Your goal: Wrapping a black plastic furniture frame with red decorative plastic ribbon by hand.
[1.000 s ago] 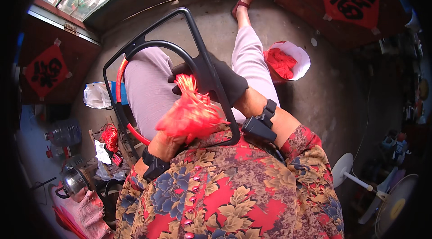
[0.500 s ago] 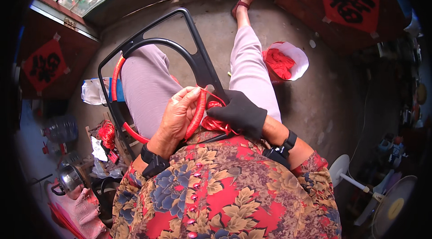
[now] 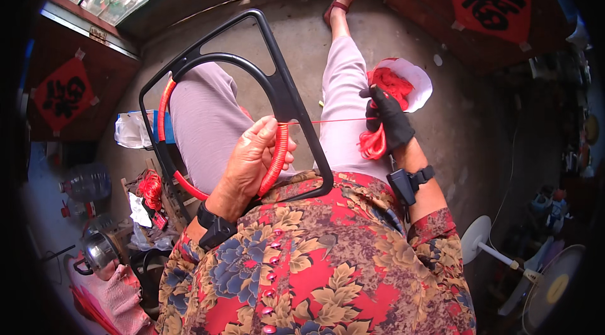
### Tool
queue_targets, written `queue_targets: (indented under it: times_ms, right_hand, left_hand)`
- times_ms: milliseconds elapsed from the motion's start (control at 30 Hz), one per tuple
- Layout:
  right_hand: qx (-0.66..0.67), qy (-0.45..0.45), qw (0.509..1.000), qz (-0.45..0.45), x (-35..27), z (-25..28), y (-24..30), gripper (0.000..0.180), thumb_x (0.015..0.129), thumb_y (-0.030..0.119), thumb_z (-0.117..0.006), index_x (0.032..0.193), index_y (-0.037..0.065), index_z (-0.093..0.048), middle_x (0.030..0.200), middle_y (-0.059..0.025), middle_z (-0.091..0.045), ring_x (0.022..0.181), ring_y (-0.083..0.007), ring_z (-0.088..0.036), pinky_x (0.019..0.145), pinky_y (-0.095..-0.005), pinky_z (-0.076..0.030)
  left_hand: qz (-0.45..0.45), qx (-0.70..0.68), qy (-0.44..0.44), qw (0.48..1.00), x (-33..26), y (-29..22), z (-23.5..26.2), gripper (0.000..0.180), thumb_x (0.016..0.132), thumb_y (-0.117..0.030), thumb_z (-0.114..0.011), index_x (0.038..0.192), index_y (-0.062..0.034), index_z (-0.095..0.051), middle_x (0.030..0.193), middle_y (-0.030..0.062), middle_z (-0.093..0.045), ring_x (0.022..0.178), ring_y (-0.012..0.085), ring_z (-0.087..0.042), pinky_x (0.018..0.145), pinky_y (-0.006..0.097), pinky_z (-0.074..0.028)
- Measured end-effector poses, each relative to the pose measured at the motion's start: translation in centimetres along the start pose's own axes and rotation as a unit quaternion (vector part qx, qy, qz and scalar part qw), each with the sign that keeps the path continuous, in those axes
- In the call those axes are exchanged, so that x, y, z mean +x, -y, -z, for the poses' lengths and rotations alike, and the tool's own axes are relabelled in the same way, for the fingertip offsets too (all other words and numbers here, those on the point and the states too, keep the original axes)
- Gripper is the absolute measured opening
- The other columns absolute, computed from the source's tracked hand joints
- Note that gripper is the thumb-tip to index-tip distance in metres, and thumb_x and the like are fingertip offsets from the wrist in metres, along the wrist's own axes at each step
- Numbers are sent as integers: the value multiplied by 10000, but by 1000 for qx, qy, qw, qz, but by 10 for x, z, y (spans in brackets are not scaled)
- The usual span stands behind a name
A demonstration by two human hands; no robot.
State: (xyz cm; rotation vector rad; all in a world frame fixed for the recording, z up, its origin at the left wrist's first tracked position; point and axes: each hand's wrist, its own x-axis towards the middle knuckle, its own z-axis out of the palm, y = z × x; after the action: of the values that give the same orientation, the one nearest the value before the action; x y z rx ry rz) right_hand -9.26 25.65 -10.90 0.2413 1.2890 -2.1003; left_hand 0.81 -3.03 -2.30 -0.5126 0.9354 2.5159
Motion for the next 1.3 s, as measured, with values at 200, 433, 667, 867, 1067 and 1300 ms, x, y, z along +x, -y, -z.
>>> queue_targets:
  times_ms: [200, 433, 667, 867, 1067, 1300]
  right_hand:
    - [1, 61, 998, -33, 4, -40, 8, 418, 883, 230, -565, 1229, 19, -462, 1097, -133, -594, 901, -188, -605, 803, -320, -496]
    - [-165, -53, 984, 33, 38, -96, 22, 407, 852, 226, -604, 1162, -10, -485, 986, -125, -592, 802, -189, -614, 723, -319, -510]
    - [-17, 135, 990, -27, 57, -172, 55, 314, 926, 307, -473, 1078, 49, -565, 862, -51, -606, 740, -116, -596, 666, -244, -485]
    - [-119, 106, 961, 224, 48, -181, 59, 530, 819, 40, -570, 1310, 55, -370, 1013, -56, -585, 819, -122, -597, 735, -262, -505]
    - [-347, 32, 892, 289, 48, -181, 58, 389, 785, 53, -639, 1152, 25, -510, 1289, -98, -440, 1009, -140, -560, 809, -269, -483]
    - [-135, 11, 891, 433, 55, -174, 90, 312, 795, 58, -665, 1093, 20, -580, 1050, -60, -618, 968, -145, -591, 879, -273, -455]
  left_hand:
    - [-7, 37, -41, 998, -3, -6, 0, 181, 911, -196, -549, 970, -25, -557, 751, 96, -620, 630, 168, -632, 528, 270, -540]
    - [-37, 117, -76, 990, -4, 0, -11, 206, 907, -200, -556, 984, -10, -572, 722, 99, -626, 548, 143, -614, 503, 235, -526]
    - [31, 132, -41, 990, -3, 1, -12, 223, 913, -223, -542, 982, -15, -583, 710, 102, -632, 533, 137, -608, 482, 226, -510]
    - [0, 234, -10, 972, -3, -3, -15, 265, 938, -242, -491, 1011, -2, -578, 708, 99, -633, 522, 116, -594, 464, 211, -494]
    - [9, 216, 0, 976, 1, -6, -9, 282, 942, -249, -489, 1027, -2, -595, 685, 91, -629, 505, 105, -588, 454, 197, -486]
    - [27, 271, 9, 962, -8, -33, -1, 260, 921, -261, -533, 955, -24, -635, 650, 54, -619, 499, 85, -572, 434, 186, -453]
